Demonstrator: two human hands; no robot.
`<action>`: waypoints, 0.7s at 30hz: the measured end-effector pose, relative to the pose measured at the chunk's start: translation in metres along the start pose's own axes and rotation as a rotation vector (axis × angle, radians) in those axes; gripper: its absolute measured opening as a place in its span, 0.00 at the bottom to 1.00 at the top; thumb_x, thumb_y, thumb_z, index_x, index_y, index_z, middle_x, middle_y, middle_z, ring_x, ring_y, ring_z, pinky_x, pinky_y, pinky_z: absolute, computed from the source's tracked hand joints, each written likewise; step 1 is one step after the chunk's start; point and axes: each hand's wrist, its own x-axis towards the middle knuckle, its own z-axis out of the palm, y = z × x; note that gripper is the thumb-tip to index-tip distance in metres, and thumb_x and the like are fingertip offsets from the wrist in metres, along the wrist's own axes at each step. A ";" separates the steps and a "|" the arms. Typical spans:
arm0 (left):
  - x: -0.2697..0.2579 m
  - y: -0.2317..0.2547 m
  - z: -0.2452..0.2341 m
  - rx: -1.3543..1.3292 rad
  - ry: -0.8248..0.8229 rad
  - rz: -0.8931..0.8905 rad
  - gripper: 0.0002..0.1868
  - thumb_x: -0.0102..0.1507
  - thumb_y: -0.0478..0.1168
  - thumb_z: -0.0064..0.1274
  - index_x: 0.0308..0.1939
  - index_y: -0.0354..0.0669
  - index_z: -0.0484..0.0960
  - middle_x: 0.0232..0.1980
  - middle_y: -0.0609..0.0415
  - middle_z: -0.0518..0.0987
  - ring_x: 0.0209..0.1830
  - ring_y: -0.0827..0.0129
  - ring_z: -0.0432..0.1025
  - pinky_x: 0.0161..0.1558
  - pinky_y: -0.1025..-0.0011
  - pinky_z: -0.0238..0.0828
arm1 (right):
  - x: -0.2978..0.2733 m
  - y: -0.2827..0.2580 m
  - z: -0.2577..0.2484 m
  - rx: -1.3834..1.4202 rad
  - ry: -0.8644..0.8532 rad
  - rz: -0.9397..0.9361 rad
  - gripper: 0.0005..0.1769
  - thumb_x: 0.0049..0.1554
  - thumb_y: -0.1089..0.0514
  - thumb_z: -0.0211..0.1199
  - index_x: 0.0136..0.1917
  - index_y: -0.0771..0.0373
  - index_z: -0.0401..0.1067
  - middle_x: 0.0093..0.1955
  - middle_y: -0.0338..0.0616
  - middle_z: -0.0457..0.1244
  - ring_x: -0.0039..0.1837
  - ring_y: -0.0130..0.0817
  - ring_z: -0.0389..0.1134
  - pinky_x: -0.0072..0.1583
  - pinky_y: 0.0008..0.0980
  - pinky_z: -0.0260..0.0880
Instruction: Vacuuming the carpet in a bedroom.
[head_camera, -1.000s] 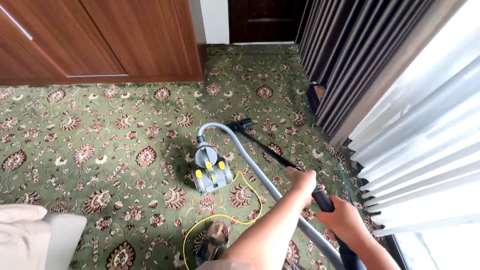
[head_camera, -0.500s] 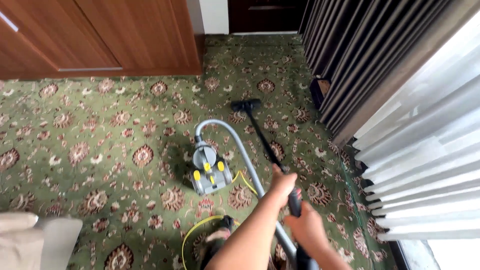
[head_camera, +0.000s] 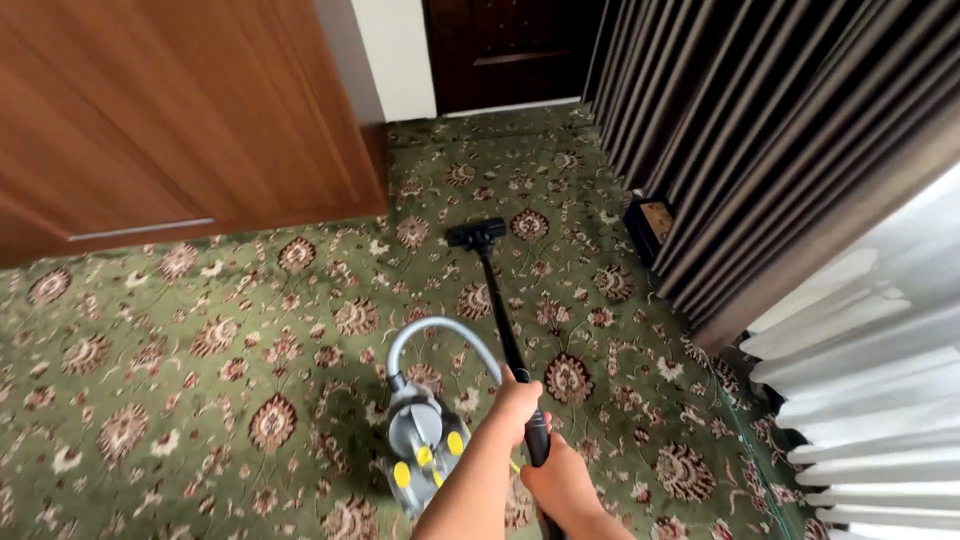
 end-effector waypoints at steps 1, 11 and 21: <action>0.002 0.019 0.004 0.010 0.024 -0.030 0.41 0.65 0.36 0.47 0.76 0.66 0.44 0.48 0.42 0.71 0.25 0.59 0.72 0.25 0.58 0.73 | 0.032 0.015 0.007 -0.072 0.064 -0.101 0.28 0.44 0.56 0.69 0.57 0.66 0.69 0.41 0.56 0.73 0.42 0.48 0.75 0.47 0.43 0.74; 0.050 0.022 0.068 -0.090 -0.056 -0.001 0.53 0.65 0.36 0.46 0.80 0.70 0.25 0.48 0.44 0.75 0.26 0.59 0.72 0.27 0.58 0.76 | 0.031 -0.020 -0.078 -0.200 0.052 0.116 0.24 0.47 0.55 0.69 0.56 0.59 0.68 0.42 0.53 0.72 0.40 0.46 0.76 0.47 0.43 0.76; -0.011 -0.040 0.098 -0.054 -0.111 -0.025 0.47 0.66 0.37 0.45 0.79 0.70 0.32 0.49 0.43 0.73 0.28 0.61 0.74 0.30 0.59 0.79 | -0.014 0.069 -0.086 -0.287 0.137 0.014 0.21 0.48 0.55 0.68 0.53 0.61 0.67 0.41 0.51 0.71 0.41 0.46 0.74 0.46 0.45 0.75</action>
